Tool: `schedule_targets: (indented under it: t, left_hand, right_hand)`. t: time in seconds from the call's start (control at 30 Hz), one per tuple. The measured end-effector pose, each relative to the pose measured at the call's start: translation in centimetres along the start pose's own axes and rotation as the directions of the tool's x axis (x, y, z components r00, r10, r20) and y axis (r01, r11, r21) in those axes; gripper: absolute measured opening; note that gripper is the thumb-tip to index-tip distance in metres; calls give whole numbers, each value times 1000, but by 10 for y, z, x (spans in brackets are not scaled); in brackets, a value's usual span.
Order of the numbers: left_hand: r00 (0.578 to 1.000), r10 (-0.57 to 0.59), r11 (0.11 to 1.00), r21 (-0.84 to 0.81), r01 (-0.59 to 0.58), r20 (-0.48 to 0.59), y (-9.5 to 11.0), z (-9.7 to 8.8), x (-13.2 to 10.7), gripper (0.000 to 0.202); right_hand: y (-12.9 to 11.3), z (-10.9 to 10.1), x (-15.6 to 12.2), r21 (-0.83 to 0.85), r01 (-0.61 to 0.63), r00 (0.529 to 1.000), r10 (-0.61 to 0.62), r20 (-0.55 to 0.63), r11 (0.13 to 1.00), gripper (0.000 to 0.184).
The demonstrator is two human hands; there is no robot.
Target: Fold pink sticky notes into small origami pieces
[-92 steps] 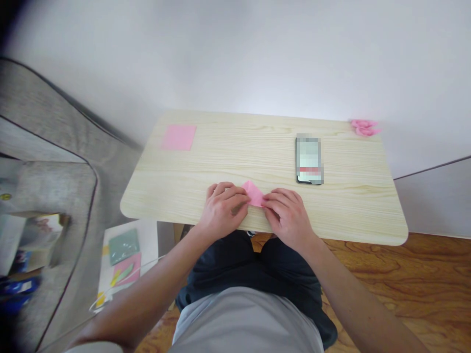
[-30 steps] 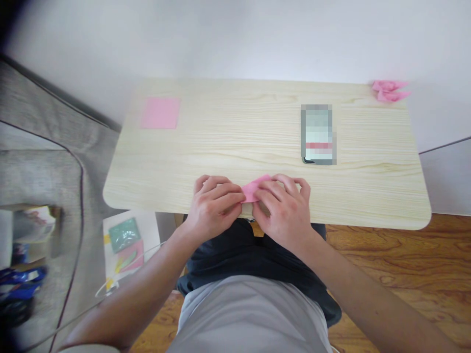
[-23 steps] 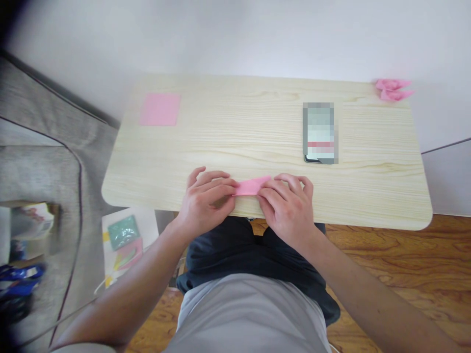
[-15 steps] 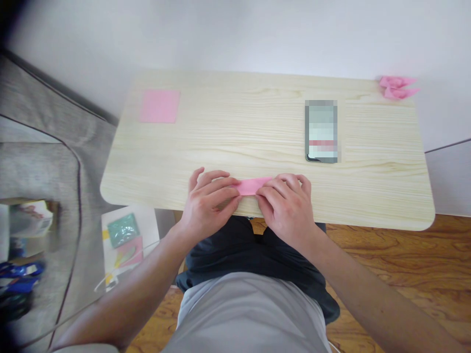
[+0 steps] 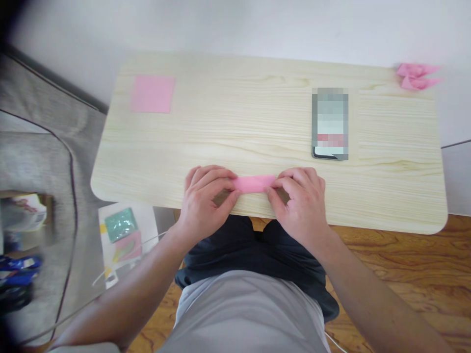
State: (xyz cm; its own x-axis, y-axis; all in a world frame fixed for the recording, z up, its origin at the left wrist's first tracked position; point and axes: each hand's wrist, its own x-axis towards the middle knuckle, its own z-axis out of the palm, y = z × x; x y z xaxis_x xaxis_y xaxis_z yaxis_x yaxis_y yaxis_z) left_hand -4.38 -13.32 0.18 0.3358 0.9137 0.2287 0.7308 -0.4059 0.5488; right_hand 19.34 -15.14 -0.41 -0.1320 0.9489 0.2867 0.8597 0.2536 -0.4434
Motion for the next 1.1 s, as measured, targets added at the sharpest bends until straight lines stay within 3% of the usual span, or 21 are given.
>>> schedule_targets:
  t: [0.23, 1.1]
  left_hand:
    - [999, -45, 999, 12, 45, -11, 1, 2, 2, 7]
    - [991, -122, 993, 8, 122, 51, 6, -1, 6, 7]
  right_hand:
    - [2, -1, 3, -45, -23, 999, 24, 25, 999, 15]
    - [1, -3, 8, -36, -68, 996, 70, 51, 997, 13]
